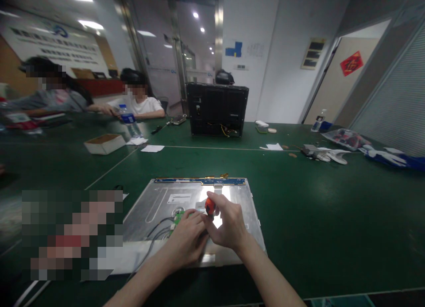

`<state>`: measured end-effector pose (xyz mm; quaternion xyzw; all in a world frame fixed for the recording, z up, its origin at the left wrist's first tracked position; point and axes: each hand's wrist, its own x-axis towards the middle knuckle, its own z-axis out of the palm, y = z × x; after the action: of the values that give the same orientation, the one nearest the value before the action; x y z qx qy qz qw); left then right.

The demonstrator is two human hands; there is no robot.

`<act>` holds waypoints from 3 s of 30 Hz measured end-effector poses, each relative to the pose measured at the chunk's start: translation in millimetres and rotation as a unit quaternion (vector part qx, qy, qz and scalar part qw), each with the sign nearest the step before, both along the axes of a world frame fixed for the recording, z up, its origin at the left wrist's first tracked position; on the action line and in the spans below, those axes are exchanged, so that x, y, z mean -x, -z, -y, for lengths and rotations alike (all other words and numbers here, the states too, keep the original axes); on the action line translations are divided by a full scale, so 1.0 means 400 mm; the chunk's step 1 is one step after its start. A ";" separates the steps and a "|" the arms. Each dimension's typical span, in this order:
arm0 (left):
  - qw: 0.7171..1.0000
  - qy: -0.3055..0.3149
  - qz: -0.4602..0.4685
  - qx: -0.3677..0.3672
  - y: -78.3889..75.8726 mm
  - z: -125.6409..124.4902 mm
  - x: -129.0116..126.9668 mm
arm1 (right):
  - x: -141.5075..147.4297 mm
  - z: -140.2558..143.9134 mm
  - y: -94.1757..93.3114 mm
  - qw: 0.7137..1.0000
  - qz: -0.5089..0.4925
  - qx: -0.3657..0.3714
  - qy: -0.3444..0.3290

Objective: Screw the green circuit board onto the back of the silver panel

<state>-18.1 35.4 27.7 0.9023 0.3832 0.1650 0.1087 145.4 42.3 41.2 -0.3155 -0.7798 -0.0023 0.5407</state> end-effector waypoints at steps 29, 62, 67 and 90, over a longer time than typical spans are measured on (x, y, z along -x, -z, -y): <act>1.000 -0.005 -0.006 0.004 -0.007 0.000 -0.001 | -0.001 0.005 -0.004 1.000 -0.014 0.000 0.000; 1.000 -0.008 -0.007 0.008 -0.013 0.005 0.000 | -0.005 -0.002 -0.004 1.000 -0.009 0.004 0.000; 1.000 -0.004 -0.010 0.013 -0.014 0.004 0.000 | -0.002 0.004 -0.016 1.000 -0.016 0.002 0.007; 1.000 -0.005 -0.012 0.007 -0.012 0.003 0.000 | -0.005 0.002 -0.007 1.000 -0.019 0.003 0.005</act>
<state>-18.1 34.1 32.7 0.9014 0.3902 0.1522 0.1096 147.4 41.5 43.8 -0.3214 -0.7676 0.0034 0.5546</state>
